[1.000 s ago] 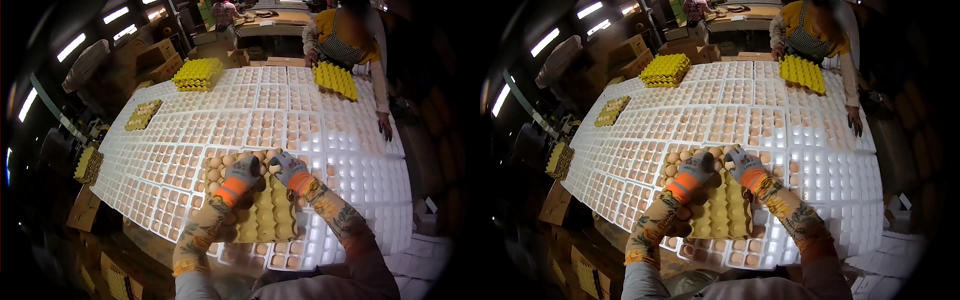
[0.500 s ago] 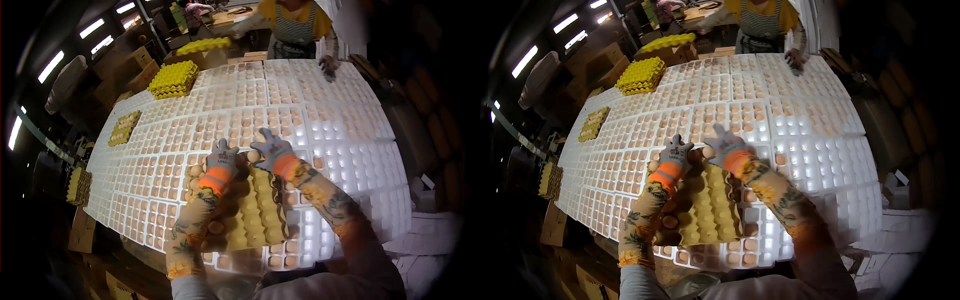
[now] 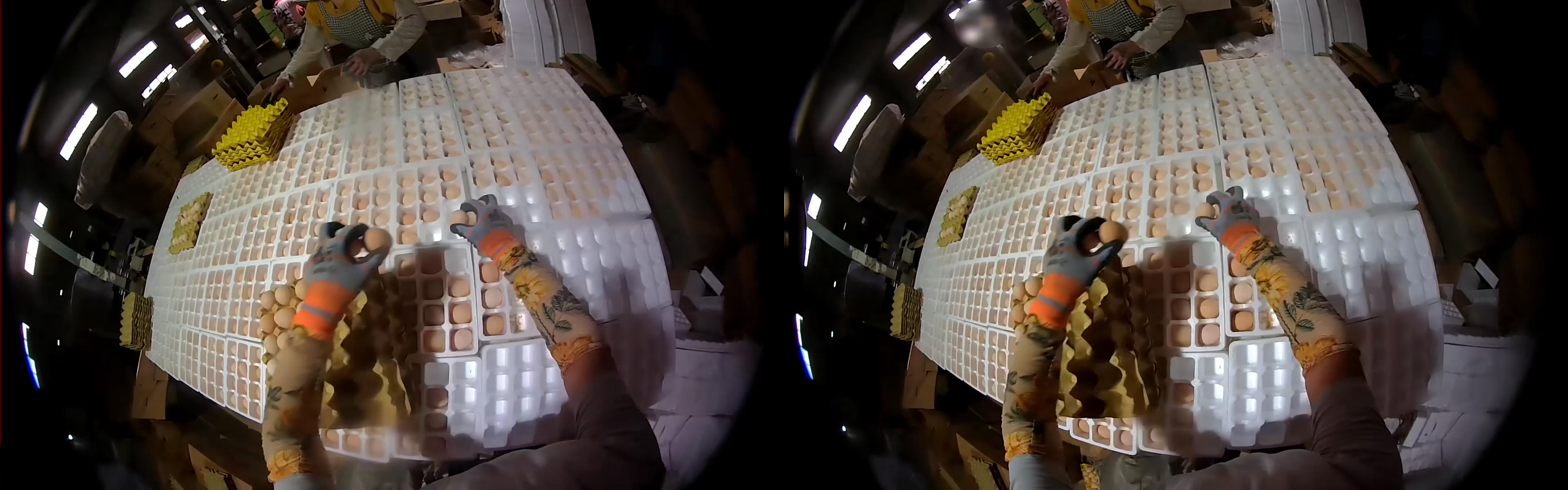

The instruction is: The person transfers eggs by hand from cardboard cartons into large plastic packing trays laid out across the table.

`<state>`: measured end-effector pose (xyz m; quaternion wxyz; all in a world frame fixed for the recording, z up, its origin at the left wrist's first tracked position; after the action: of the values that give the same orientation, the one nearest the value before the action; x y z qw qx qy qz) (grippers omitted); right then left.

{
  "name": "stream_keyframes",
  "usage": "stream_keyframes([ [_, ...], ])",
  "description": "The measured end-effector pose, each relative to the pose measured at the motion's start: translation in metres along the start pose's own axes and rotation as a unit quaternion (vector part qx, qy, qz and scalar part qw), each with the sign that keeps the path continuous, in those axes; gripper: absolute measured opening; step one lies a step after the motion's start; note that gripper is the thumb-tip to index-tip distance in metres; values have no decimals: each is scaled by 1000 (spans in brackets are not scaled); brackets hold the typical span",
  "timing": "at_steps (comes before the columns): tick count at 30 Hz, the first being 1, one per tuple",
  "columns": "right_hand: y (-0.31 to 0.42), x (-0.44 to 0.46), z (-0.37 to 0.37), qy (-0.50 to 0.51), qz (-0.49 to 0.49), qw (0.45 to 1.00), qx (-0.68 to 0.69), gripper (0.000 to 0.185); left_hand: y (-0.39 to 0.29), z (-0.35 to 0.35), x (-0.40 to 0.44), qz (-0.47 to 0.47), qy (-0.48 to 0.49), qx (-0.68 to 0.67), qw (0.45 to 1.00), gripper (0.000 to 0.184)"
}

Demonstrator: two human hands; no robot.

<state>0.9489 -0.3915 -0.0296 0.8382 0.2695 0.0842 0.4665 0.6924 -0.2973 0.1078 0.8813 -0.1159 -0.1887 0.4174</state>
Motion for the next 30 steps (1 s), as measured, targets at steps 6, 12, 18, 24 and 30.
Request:
stream_keyframes([
  [6, -23, 14, -34, 72, 53, 995, -35, 39, -55, -152, 60, 76, 110, 186, 973, 32],
  [12, -29, 47, -35, -14, 71, 994, 83, 46, -55, -198, 39, 174, 92, 121, 973, 45],
  [18, -78, 87, -69, 51, -78, 822, 562, 44, -77, -208, 0, 131, 218, 128, 959, 45],
  [24, -126, 64, -52, -79, 27, 817, 571, 28, -37, -218, 5, 73, 58, -404, 910, 47],
  [30, -102, 25, -17, -124, 181, 975, 38, 31, -92, -233, 25, 113, -26, -498, 859, 32],
])
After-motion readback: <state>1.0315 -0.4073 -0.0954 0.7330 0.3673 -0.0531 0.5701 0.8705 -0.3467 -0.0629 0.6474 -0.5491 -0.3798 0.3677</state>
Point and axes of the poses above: each hand's wrist, its own x-axis towards the middle knuckle, its own z-axis out of the back of the hand, y = z × x, the point moved 3 cm from there along x, towards the middle knuckle, and after that the axes turned 6 degrees about z, right-handed, at the moved point
